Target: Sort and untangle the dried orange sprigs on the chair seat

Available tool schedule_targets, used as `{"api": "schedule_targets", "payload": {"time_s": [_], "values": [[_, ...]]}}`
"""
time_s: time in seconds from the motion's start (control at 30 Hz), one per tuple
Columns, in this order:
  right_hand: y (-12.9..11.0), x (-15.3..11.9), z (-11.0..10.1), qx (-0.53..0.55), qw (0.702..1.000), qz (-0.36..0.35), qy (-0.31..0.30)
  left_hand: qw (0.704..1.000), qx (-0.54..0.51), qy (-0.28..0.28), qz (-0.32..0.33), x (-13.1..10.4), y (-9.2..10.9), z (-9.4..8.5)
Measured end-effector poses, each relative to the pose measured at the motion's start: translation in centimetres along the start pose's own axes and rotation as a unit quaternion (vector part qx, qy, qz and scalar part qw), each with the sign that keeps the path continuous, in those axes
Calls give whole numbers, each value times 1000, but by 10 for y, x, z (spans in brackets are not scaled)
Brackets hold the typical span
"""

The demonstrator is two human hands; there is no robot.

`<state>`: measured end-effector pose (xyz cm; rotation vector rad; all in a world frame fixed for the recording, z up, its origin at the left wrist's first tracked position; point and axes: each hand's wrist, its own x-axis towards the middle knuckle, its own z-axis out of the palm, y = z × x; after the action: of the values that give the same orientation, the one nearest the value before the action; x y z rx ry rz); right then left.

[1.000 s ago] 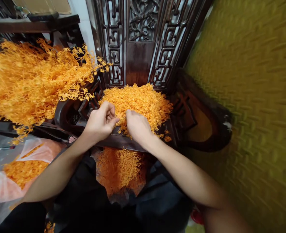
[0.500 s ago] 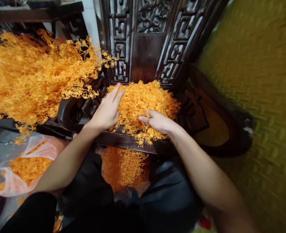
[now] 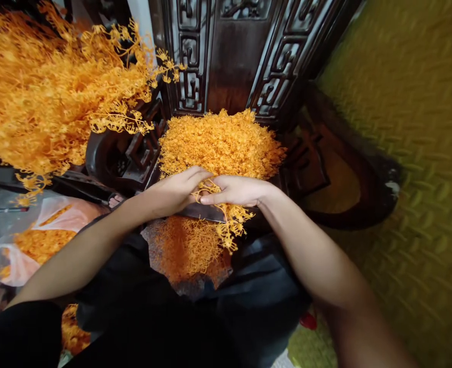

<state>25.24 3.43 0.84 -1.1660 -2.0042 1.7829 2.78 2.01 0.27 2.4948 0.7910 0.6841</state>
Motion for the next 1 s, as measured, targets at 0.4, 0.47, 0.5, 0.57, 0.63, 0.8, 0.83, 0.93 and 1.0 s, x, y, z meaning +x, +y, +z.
{"api": "schedule_targets", "payload": {"time_s": [0.4,0.47,0.5,0.57,0.63,0.8,0.83,0.93,1.0], "values": [[-16,-7,-16,-138,988,-52,-48,965,-149,-201,-78,-1,-8,-38],[-18,-10,-19,-158,984,-73,-50,927,-234,-278,-92,5,-8,-52],[-18,-11,-19,-175,979,-96,-32,905,-280,-302,-110,7,-9,-56],[-17,-12,-17,-217,961,-166,37,863,-366,-308,-163,8,-12,-61],[-16,-14,-11,-272,924,-238,124,831,-433,-276,-216,8,-17,-60],[-13,-16,9,-414,836,-282,226,843,-418,-270,-205,2,-22,-53],[-11,-14,12,-407,841,-271,231,873,-367,-260,-187,0,-19,-52],[2,-3,17,-306,900,-182,253,980,-77,-111,-148,-7,-4,-43],[12,8,17,-202,933,-111,275,984,136,7,-114,-10,10,-32]]}}
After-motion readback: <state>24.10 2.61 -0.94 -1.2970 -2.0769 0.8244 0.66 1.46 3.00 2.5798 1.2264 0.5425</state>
